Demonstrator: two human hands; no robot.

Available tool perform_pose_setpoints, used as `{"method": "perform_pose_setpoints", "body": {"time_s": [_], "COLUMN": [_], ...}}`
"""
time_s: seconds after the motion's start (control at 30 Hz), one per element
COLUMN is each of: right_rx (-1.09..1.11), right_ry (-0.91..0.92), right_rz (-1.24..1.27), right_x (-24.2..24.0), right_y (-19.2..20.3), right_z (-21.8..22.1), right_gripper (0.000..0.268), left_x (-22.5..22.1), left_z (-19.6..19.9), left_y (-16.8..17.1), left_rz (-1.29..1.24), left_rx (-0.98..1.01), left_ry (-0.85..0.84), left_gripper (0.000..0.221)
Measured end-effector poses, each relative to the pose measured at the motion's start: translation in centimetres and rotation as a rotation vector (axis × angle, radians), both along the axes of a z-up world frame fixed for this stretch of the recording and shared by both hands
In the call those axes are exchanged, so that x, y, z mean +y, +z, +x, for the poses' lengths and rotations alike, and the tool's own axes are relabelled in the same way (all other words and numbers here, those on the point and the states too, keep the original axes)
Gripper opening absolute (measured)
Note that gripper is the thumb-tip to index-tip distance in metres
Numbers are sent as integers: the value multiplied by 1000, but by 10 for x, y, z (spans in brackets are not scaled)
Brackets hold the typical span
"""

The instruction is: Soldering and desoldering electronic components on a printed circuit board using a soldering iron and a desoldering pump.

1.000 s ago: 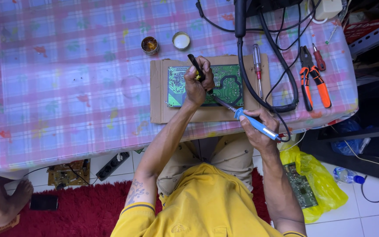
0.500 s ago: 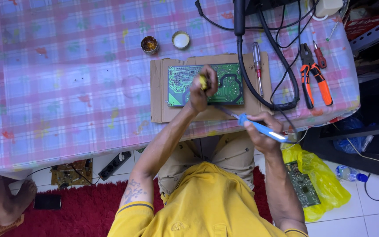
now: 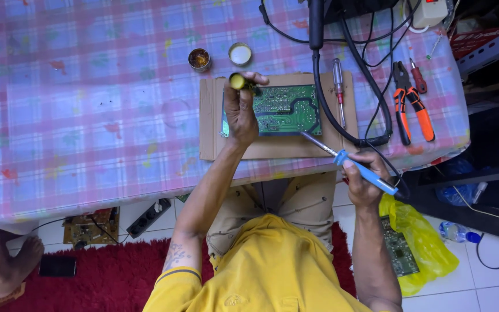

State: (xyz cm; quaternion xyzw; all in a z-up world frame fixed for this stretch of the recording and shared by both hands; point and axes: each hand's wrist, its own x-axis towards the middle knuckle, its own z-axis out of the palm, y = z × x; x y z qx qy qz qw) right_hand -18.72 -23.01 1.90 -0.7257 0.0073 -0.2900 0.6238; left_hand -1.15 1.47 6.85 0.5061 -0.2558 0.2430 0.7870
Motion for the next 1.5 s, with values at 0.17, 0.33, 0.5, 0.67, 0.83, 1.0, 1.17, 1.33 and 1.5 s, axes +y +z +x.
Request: {"method": "perform_pose_setpoints", "body": {"time_s": [0.17,0.33,0.5,0.67,0.83,1.0,1.17,1.33,1.5], "right_rx": [-20,-120,-235,-306,-330,-324,-345,-353,-310], "right_ry": [36,137,148,109,99,79,29,-8,22], "right_rz": [15,142,-331,-487,-514,-537,-555,-582,-522], "right_x": [18,39,48,58,72,78,94,100,96], "right_y": [4,8,45,33,41,51,53,50,53], "right_z": [15,38,59,86,98,101,104,108,105], "right_gripper": [23,30,31,39,37,35,39,42,40], "left_x": [-1,-23,-48,-36,-21,-17,-20,-23,-19], "left_z": [-7,-23,-45,-67,-69,-72,-58,-42,-33], "left_y": [-8,-34,-30,38,59,69,58,39,37], "left_rz": [-30,-13,-186,-294,-393,-483,-619,-673,-795], "left_rx": [28,-24,78,84,126,115,55,9,147], "left_ry": [-68,-191,-300,-344,-386,-383,-325,-315,-370], "left_gripper": [36,75,98,94,89,80,69,57,43]}}
